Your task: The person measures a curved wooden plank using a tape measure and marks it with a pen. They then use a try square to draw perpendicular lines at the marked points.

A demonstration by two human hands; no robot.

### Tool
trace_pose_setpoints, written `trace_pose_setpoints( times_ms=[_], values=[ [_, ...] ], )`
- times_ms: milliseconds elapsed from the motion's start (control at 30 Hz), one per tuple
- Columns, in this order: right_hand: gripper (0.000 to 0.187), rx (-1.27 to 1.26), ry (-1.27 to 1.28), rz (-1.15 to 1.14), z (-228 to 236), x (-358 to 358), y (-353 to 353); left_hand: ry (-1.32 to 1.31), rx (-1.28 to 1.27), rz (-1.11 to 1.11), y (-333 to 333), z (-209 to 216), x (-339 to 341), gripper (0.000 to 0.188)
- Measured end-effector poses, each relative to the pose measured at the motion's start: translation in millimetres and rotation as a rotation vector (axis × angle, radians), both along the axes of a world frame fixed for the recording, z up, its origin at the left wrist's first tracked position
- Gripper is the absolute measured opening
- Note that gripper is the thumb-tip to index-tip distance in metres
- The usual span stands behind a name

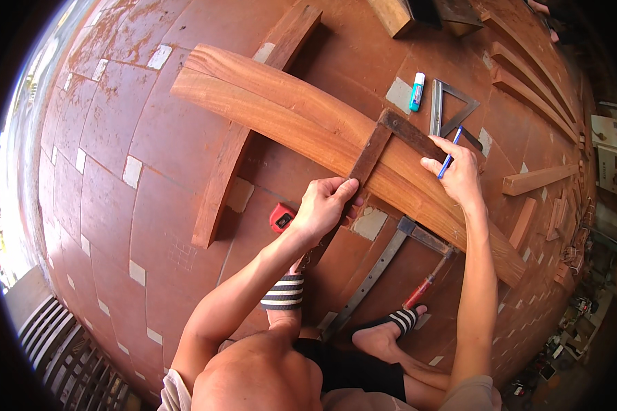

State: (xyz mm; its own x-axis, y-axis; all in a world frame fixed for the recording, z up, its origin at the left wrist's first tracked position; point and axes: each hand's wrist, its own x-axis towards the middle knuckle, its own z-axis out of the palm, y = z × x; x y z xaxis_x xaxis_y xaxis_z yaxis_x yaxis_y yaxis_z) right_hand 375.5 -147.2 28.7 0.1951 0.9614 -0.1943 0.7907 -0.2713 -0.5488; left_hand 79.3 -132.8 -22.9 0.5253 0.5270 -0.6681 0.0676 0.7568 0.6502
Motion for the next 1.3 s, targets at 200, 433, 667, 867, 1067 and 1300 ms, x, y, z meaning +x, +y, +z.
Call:
trace_pose_setpoints(
  times_ms=[200, 433, 667, 867, 1067, 1300],
  values=[
    [0.053, -0.01, -0.019, 0.01, -3.4, 4.7, -1.8, 0.01, 0.0, 0.053, -1.7, 2.9, 3.2, 0.035],
    [0.057, 0.05, 0.305, -0.093, 11.3, 4.1, 11.4, -0.014, -0.037, -0.016, 1.5, 0.7, -0.9, 0.034],
    [0.05, -0.069, 0.502, 0.189, 52.9, -45.7, 62.7, -0.005, -0.017, 0.065, -2.5, 1.7, 3.7, 0.037],
    [0.028, -0.251, 0.204, 0.476, 37.6, -96.8, 93.8, 0.006, -0.009, 0.047, -1.5, 1.3, 3.4, 0.04],
    [0.029, -0.294, 0.149, 0.564, 28.8, -112.0, 94.5, 0.005, -0.009, 0.052, -2.4, 0.8, 4.0, 0.04],
    [0.03, -0.311, 0.101, 0.582, 32.0, -111.7, 96.3, -0.001, -0.008, 0.052, -1.8, 1.7, 3.3, 0.038]
  ],
)
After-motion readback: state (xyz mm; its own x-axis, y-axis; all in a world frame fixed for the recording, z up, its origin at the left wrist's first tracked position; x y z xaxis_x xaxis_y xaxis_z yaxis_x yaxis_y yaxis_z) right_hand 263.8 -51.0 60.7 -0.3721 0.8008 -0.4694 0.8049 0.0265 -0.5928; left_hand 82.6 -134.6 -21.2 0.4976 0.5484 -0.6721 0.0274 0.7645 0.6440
